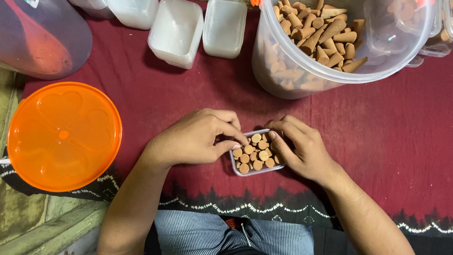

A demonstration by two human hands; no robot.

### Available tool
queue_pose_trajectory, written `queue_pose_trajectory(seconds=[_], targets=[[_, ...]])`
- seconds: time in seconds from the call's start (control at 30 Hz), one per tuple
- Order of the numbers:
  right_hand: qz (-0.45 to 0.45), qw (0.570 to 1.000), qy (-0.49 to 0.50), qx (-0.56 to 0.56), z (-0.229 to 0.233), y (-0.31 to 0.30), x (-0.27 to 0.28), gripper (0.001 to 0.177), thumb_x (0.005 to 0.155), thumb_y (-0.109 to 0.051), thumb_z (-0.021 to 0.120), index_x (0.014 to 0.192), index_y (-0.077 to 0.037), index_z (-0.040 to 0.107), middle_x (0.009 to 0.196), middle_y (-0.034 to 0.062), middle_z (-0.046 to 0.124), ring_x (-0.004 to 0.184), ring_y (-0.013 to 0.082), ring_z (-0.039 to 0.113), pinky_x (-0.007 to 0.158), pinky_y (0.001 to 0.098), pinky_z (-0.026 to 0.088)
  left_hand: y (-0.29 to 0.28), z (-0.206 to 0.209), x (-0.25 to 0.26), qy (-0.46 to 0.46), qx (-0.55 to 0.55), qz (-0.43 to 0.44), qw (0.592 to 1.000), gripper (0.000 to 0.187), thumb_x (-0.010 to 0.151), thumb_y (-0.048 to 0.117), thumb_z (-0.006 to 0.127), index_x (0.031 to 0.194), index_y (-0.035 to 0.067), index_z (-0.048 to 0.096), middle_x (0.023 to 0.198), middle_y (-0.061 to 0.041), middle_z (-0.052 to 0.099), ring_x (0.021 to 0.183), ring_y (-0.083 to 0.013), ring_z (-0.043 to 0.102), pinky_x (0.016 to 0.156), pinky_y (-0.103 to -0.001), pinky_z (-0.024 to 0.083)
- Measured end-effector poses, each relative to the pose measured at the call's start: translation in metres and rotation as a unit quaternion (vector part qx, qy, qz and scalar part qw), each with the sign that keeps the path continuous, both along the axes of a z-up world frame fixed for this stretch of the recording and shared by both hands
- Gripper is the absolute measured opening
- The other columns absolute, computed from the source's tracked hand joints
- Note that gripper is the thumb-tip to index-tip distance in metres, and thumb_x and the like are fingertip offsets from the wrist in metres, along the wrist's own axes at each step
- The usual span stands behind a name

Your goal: The person is sorting and packaging incense cones from a large bucket into smaller plastic containers.

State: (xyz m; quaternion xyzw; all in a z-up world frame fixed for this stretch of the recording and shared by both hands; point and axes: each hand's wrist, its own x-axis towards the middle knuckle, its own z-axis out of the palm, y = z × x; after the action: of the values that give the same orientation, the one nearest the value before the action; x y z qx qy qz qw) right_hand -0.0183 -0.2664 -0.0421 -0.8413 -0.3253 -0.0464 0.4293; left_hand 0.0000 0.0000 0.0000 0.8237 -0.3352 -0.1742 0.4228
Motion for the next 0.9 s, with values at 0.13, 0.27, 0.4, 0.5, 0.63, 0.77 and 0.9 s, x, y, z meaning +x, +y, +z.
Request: queue_pose_trajectory(seconds=[0.13,0.27,0.4,0.5,0.63,0.77,0.9], targets=[[0.003,1.000,-0.001,0.003,0.002,0.001,0.001,0.016,0.100,-0.008,0.061,0.110,0.000,0.070,0.073,0.0148,0.055,0.063,0.0337,0.060,0.056,0.0384,0.049,-0.004,0.007,-0.001,0.111,0.022,0.036,0.993,0.038,0.083,0.009,0.075,0.117,0.004,0.059,0.089,-0.013,0.074,0.082,-0.0285,0.077,0.068,-0.037,0.066],[0.005,1.000,0.001,0.009,0.002,0.002,0.001,0.016,0.100,-0.007,0.061,0.110,0.000,0.071,0.073,0.0148,0.054,0.062,0.0336,0.059,0.055,0.0381,0.049,-0.007,-0.004,0.000,0.166,-0.030,0.071,0.983,0.046,0.079,0.004,0.078,0.117,0.003,0.053,0.084,-0.015,0.072,0.074,-0.0252,0.074,0.061,-0.035,0.067],[0.003,1.000,0.001,0.009,0.001,0.002,0.000,0.015,0.100,-0.006,0.060,0.110,0.000,0.070,0.074,0.0154,0.054,0.063,0.0346,0.059,0.055,0.0386,0.048,-0.008,-0.008,-0.001,0.223,-0.076,0.105,0.966,0.046,0.075,0.002,0.081,0.112,0.003,0.052,0.080,-0.015,0.071,0.071,-0.0211,0.069,0.062,-0.033,0.066],[0.004,1.000,-0.001,0.007,0.002,0.003,0.001,0.014,0.101,-0.006,0.060,0.109,-0.001,0.070,0.074,0.0141,0.054,0.063,0.0332,0.060,0.055,0.0370,0.049,-0.008,-0.004,0.001,0.216,-0.071,0.108,0.968,0.043,0.076,0.004,0.081,0.112,0.001,0.057,0.079,-0.016,0.073,0.070,-0.0204,0.069,0.061,-0.033,0.064],[0.001,1.000,-0.003,0.003,-0.001,0.001,0.000,0.014,0.100,-0.006,0.061,0.109,-0.001,0.071,0.074,0.0141,0.054,0.064,0.0341,0.061,0.054,0.0371,0.049,-0.010,-0.004,0.001,0.225,-0.071,0.105,0.966,0.043,0.075,0.005,0.080,0.113,0.001,0.061,0.080,-0.016,0.073,0.069,-0.0205,0.069,0.060,-0.032,0.063],[0.005,1.000,-0.005,0.000,0.003,0.002,0.000,0.014,0.101,-0.007,0.060,0.109,-0.002,0.070,0.075,0.0138,0.056,0.066,0.0345,0.063,0.055,0.0381,0.051,-0.012,-0.007,0.002,0.227,-0.073,0.106,0.965,0.041,0.077,0.010,0.080,0.113,0.002,0.065,0.077,-0.014,0.072,0.067,-0.0181,0.068,0.059,-0.031,0.062],[0.007,1.000,-0.002,0.000,0.003,0.002,0.001,0.014,0.100,-0.007,0.061,0.109,-0.003,0.071,0.074,0.0141,0.056,0.065,0.0354,0.064,0.057,0.0389,0.052,-0.012,-0.026,0.006,0.255,-0.100,0.097,0.957,0.042,0.078,0.004,0.081,0.116,0.001,0.063,0.079,-0.014,0.071,0.067,-0.0170,0.066,0.056,-0.028,0.059]])
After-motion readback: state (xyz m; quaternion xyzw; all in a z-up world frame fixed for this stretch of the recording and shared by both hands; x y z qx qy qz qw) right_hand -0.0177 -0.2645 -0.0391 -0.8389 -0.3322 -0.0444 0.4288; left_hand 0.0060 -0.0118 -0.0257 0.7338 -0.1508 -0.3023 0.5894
